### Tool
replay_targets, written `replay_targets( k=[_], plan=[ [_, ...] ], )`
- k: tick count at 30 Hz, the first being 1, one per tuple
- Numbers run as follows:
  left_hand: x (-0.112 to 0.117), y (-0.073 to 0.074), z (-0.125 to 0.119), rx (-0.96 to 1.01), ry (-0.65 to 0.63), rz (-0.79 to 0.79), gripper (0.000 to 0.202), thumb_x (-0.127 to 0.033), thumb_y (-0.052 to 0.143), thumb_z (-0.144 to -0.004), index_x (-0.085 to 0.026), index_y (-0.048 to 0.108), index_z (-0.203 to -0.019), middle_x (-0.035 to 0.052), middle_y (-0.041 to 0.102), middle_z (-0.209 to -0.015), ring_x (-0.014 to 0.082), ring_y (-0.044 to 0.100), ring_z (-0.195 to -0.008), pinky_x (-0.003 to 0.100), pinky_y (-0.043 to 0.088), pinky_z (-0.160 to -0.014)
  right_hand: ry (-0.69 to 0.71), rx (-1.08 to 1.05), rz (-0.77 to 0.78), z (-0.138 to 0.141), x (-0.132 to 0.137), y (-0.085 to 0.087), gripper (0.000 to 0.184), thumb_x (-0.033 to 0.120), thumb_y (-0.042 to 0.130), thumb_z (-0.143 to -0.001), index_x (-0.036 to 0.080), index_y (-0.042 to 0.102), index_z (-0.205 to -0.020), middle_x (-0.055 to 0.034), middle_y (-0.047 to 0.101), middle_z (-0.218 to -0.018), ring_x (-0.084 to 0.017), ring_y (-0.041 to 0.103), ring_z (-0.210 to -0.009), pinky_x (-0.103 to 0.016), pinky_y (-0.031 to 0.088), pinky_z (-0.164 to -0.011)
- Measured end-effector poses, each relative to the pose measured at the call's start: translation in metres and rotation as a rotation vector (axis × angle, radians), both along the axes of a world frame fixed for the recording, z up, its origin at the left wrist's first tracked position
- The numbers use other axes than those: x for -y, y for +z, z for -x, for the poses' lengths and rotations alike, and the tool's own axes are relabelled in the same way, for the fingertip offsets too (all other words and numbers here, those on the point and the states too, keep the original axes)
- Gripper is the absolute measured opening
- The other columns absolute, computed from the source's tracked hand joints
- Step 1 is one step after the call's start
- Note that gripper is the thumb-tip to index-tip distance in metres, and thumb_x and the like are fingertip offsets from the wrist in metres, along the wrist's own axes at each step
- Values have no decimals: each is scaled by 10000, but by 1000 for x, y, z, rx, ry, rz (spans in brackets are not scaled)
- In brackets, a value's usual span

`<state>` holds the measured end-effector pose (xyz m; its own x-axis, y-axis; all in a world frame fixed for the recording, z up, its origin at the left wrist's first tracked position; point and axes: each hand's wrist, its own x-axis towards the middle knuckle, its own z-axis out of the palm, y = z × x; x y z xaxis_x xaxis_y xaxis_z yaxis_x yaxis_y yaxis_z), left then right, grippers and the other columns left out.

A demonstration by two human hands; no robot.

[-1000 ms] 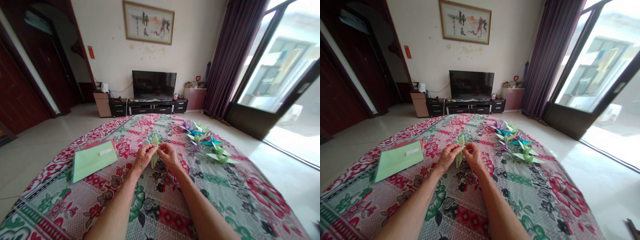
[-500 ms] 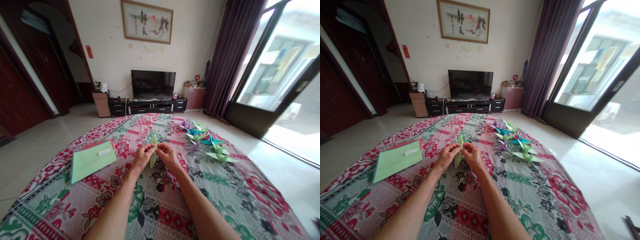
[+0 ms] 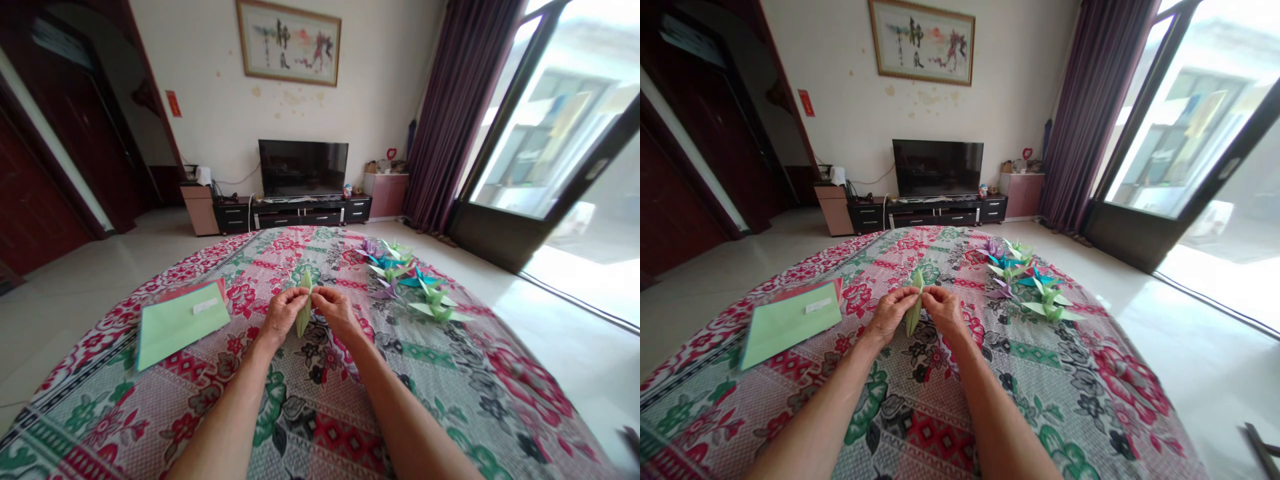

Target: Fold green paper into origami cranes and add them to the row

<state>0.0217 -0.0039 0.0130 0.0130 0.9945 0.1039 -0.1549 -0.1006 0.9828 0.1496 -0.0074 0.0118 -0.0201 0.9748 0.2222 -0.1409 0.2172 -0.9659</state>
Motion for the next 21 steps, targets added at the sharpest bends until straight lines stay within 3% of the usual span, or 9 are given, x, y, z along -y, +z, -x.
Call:
replay_targets(
  k=[11, 16, 18, 21],
  plan=[
    [0, 3, 0, 56, -23, 11, 316, -329, 714, -583, -144, 654, -831, 2, 660, -726, 113, 585, -638, 211, 446, -608, 63, -53, 71, -4, 3, 2, 244, 370, 630, -688, 173, 670, -826, 0, 640, -725, -110, 570, -632, -222, 457, -601],
    [0, 4, 0, 100, -7, -15, 553, -293, 699, -603, -181, 544, -1122, -9, 639, -765, 111, 585, -644, 206, 435, -589, 190, -1, -50, 0, 2, 1, 294, 343, 658, -675, 184, 630, -920, -18, 654, -812, -137, 588, -716, -268, 482, -690],
    [1, 5, -1, 97, 7, -17, 634, -290, 695, -604, -182, 499, -1197, -1, 643, -777, 113, 586, -643, 208, 432, -583, 124, 70, -136, 3, 0, -1, 272, 304, 641, -688, 183, 606, -929, -20, 644, -806, -137, 579, -703, -269, 481, -683],
    [3, 7, 0, 61, -8, -34, 588, -301, 700, -609, -167, 536, -1158, 17, 656, -800, 112, 584, -653, 202, 429, -575, -129, 319, -280, 5, -1, -3, 178, 209, 561, -729, 178, 595, -901, -20, 609, -765, -132, 547, -665, -254, 458, -638]
  ],
)
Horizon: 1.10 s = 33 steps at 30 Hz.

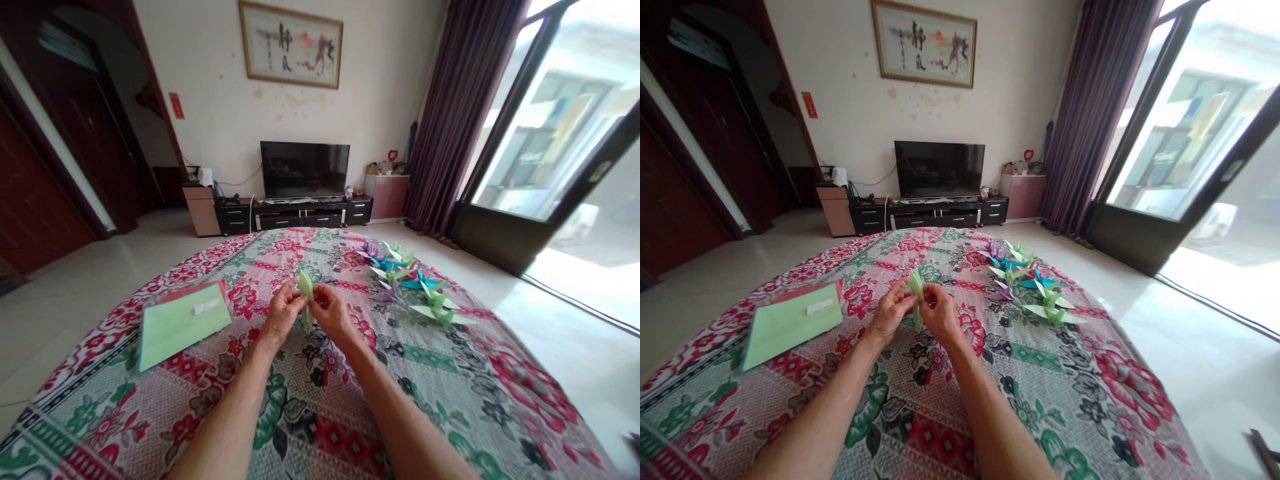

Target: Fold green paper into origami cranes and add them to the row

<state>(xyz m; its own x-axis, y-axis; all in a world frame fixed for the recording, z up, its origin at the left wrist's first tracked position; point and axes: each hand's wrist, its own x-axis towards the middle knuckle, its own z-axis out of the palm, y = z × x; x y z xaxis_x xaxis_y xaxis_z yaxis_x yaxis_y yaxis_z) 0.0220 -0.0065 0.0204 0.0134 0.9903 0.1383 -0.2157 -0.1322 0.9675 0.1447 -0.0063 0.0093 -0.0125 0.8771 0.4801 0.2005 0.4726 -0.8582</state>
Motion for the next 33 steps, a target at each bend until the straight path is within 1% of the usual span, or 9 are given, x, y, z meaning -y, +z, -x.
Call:
replay_targets(
  k=[3, 7, 11, 14, 16, 19, 23, 27, 33],
  plan=[
    [1, 3, 5, -20, -22, -4, 472, -344, 681, -652, -181, 589, -1085, 29, 664, -886, 120, 608, -736, 197, 447, -604, -197, 308, -231, -4, 5, 5, 216, 109, 464, -767, 182, 616, -902, -50, 578, -831, -161, 535, -781, -279, 434, -726],
    [2, 6, 13, 28, -35, 72, 447, -435, 635, -692, -187, 613, -1064, 34, 666, -902, 125, 634, -680, 207, 460, -561, -253, 530, -343, -10, 14, 14, 309, 61, 420, -789, 202, 638, -956, -72, 564, -908, -189, 509, -886, -306, 402, -810],
    [-1, 3, 15, -19, -22, 110, 406, -346, 680, -633, -155, 641, -990, 25, 678, -780, 122, 627, -601, 209, 458, -540, -246, 653, -314, -14, 18, 14, 296, 68, 472, -753, 217, 658, -929, -65, 571, -895, -198, 505, -880, -321, 381, -818],
    [-8, -7, 18, -260, 32, 60, 309, -252, 654, -626, -171, 681, -923, 17, 688, -729, 129, 615, -597, 218, 452, -547, -138, 706, -223, -18, 17, 8, 329, 47, 490, -681, 214, 658, -909, -50, 592, -875, -181, 534, -835, -290, 393, -784],
    [-13, -15, 21, -452, 58, -31, 214, -200, 641, -614, -189, 712, -815, 25, 704, -746, 151, 626, -658, 235, 465, -604, -74, 695, -155, -23, 16, 4, 364, 33, 476, -653, 209, 655, -916, -41, 605, -867, -162, 550, -784, -257, 409, -734],
    [-18, -24, 25, -669, 88, -123, 206, -183, 614, -635, -229, 726, -802, 24, 714, -777, 182, 631, -712, 261, 467, -653, -66, 645, -105, -30, 13, -3, 374, 23, 458, -654, 194, 655, -923, -41, 616, -866, -147, 558, -747, -235, 422, -696],
    [-16, -23, 26, -920, 133, -265, 243, -158, 573, -674, -245, 717, -849, 33, 691, -824, 189, 615, -739, 276, 451, -712, -55, 647, -112, -34, 9, -6, 299, 53, 474, -708, 174, 674, -894, -52, 623, -858, -146, 570, -771, -239, 426, -724],
    [-12, -19, 25, -1120, 173, -391, 267, -141, 563, -688, -221, 691, -909, 58, 617, -856, 200, 574, -788, 297, 444, -755, -66, 687, -125, -31, 9, -7, 202, 161, 515, -792, 200, 684, -897, -46, 617, -817, -157, 568, -800, -252, 416, -749],
    [-12, -19, 26, -1226, 108, -524, 232, -117, 517, -723, -234, 716, -735, 58, 573, -858, 207, 527, -881, 316, 432, -833, -136, 657, -96, -26, 7, -11, 145, 160, 563, -767, 198, 687, -831, -45, 625, -812, -156, 570, -785, -244, 407, -735]
  ],
)
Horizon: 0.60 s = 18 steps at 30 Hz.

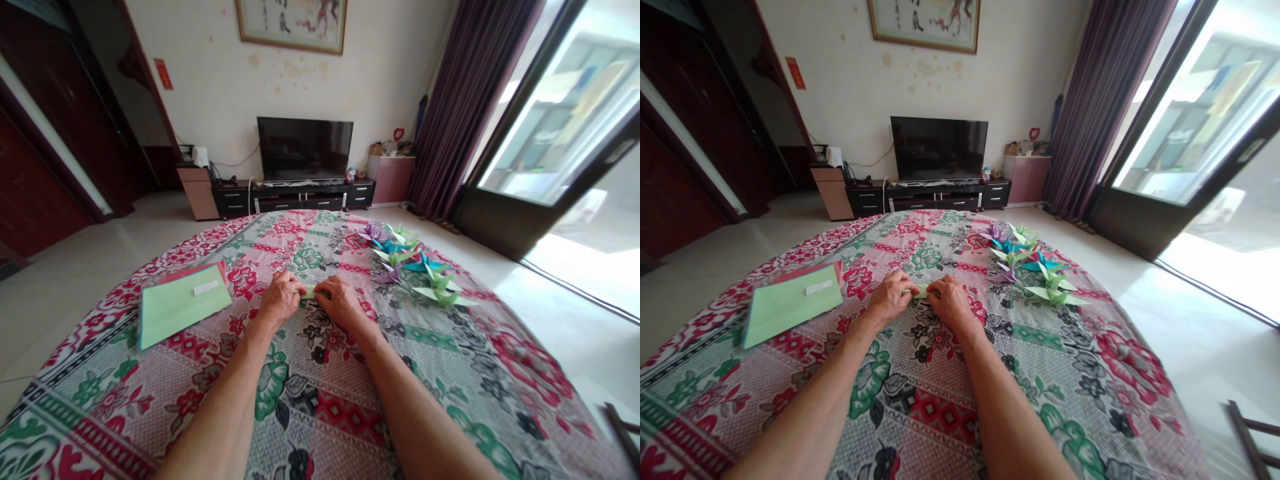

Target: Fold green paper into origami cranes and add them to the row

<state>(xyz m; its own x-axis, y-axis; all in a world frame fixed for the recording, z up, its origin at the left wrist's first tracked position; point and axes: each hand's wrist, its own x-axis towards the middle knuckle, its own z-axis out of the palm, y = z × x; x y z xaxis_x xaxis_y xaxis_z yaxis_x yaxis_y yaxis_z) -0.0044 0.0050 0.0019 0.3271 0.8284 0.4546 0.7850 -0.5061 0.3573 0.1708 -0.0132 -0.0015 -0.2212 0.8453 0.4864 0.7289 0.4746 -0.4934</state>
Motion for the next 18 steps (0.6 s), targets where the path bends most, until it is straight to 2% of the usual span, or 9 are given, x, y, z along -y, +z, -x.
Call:
replay_targets(
  k=[4, 9, 18],
  plan=[
    [-1, 0, 2, -41, -30, 58, 262, -106, 501, -716, -212, 732, -778, 52, 601, -829, 189, 546, -845, 309, 438, -828, -25, 28, 49, 2, -4, 2, 158, 164, 536, -775, 183, 693, -777, -42, 635, -755, -148, 568, -745, -228, 394, -694],
    [0, 5, 3, 19, -41, 168, 230, -111, 528, -699, -195, 729, -775, 28, 623, -811, 126, 568, -719, 233, 463, -712, -83, 91, 99, 6, -4, 7, 199, 173, 495, -791, 171, 693, -772, -40, 637, -736, -132, 562, -722, -206, 374, -662],
    [-1, 6, 1, 25, -4, 218, 202, -137, 534, -715, -188, 729, -730, 45, 637, -837, 148, 595, -779, 246, 472, -741, -135, 147, 115, 10, 0, 11, 229, 192, 461, -819, 159, 680, -764, -61, 636, -762, -133, 564, -729, -203, 364, -655]
  ],
)
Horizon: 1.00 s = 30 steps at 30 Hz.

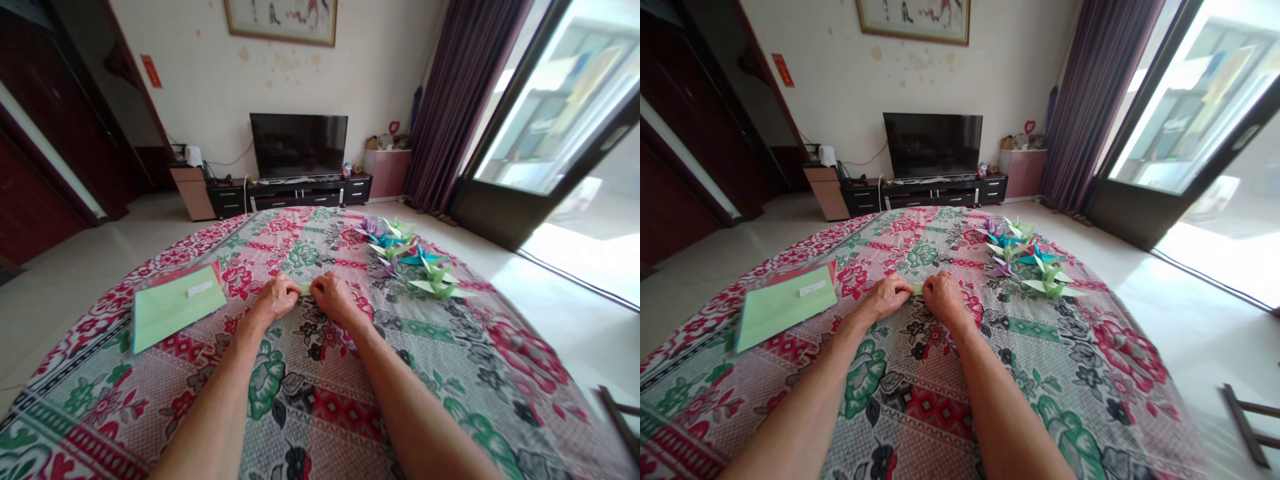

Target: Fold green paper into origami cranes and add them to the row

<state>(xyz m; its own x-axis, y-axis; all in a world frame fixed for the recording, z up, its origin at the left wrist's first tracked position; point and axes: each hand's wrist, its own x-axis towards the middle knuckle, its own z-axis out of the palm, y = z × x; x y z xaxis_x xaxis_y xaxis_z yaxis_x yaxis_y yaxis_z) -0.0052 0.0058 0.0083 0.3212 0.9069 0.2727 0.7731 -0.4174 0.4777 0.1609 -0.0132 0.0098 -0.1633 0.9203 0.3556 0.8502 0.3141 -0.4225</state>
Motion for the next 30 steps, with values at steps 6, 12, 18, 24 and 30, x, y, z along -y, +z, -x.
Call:
replay_targets(
  k=[6, 12, 18, 24, 30],
  plan=[
    [-3, 0, 0, 8, 6, 25, 190, -162, 537, -725, -183, 724, -702, 46, 645, -817, 151, 602, -776, 244, 470, -731, -16, 7, 40, 2, 2, 3, 222, 193, 469, -820, 159, 686, -788, -65, 638, -795, -133, 564, -747, -202, 366, -659],
    [-3, 0, -2, 31, 34, 37, 177, -177, 549, -721, -187, 720, -678, 47, 646, -815, 160, 600, -764, 252, 463, -716, -20, 6, 45, 2, 1, 3, 232, 195, 463, -823, 154, 690, -799, -74, 639, -819, -138, 564, -778, -206, 371, -665],
    [-4, -2, -2, -10, 43, 31, 194, -184, 529, -734, -189, 706, -654, 43, 634, -780, 149, 587, -751, 243, 444, -719, -39, 6, 59, 4, 0, 4, 252, 190, 447, -829, 148, 694, -803, -80, 634, -840, -141, 578, -811, -209, 379, -693],
    [-1, 1, -5, -33, 73, 52, 165, -225, 547, -717, -191, 699, -663, 39, 628, -782, 141, 577, -711, 236, 432, -674, -37, 1, 65, 3, -1, 3, 254, 185, 444, -826, 150, 694, -796, -77, 639, -823, -143, 581, -828, -209, 379, -701],
    [-1, 1, -8, -19, 125, 90, 133, -272, 588, -697, -198, 678, -634, 24, 629, -780, 136, 578, -703, 230, 429, -658, -27, -15, 74, 1, -3, 2, 243, 176, 454, -808, 151, 692, -765, -69, 649, -795, -140, 580, -809, -205, 375, -688]
  ],
)
